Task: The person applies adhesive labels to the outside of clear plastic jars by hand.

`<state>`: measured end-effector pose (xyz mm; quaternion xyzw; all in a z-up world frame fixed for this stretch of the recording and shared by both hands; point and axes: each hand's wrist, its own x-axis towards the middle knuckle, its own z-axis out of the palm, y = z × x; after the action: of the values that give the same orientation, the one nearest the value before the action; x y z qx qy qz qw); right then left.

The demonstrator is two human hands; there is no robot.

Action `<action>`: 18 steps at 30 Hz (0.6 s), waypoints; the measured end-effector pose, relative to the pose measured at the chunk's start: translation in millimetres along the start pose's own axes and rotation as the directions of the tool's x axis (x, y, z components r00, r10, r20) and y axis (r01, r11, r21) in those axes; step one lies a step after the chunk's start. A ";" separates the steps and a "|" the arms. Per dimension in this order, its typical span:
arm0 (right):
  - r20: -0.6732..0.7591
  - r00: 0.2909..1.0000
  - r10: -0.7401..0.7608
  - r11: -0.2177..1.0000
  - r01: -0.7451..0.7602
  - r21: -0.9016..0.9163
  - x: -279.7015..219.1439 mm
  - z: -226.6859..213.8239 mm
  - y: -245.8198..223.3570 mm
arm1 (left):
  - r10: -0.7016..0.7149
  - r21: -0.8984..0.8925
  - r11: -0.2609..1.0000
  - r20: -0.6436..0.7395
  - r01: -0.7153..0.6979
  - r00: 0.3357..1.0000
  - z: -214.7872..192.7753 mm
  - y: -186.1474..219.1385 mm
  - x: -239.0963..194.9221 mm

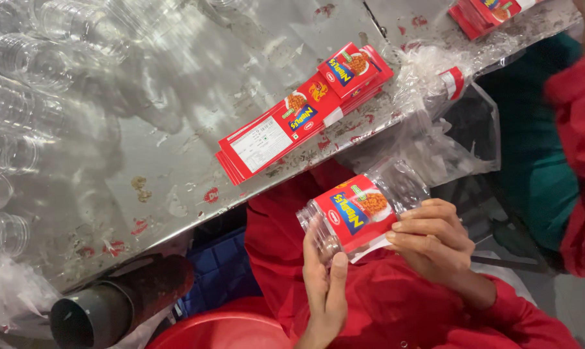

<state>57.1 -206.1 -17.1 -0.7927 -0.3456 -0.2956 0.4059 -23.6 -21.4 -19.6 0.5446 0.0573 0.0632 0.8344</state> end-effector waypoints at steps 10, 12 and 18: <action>0.393 0.909 0.141 0.918 -0.268 0.292 35.9 -3.7 36.8 | 0.544 0.690 0.438 0.305 -0.575 0.781 -14.1 -0.8 17.8; 0.440 0.897 0.039 0.939 -0.183 0.291 33.8 -7.3 62.8 | 0.464 0.619 0.158 0.641 -0.769 0.612 -7.3 19.9 32.1; -0.014 0.968 0.250 0.968 -0.250 0.018 51.0 6.3 231.1 | 0.397 0.902 -0.089 0.421 -0.423 0.816 -35.9 50.4 135.8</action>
<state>270.3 -284.9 -83.5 -0.8243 -0.2421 -0.2456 0.4490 102.2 53.8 8.6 0.9467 -0.0923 0.2520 0.1783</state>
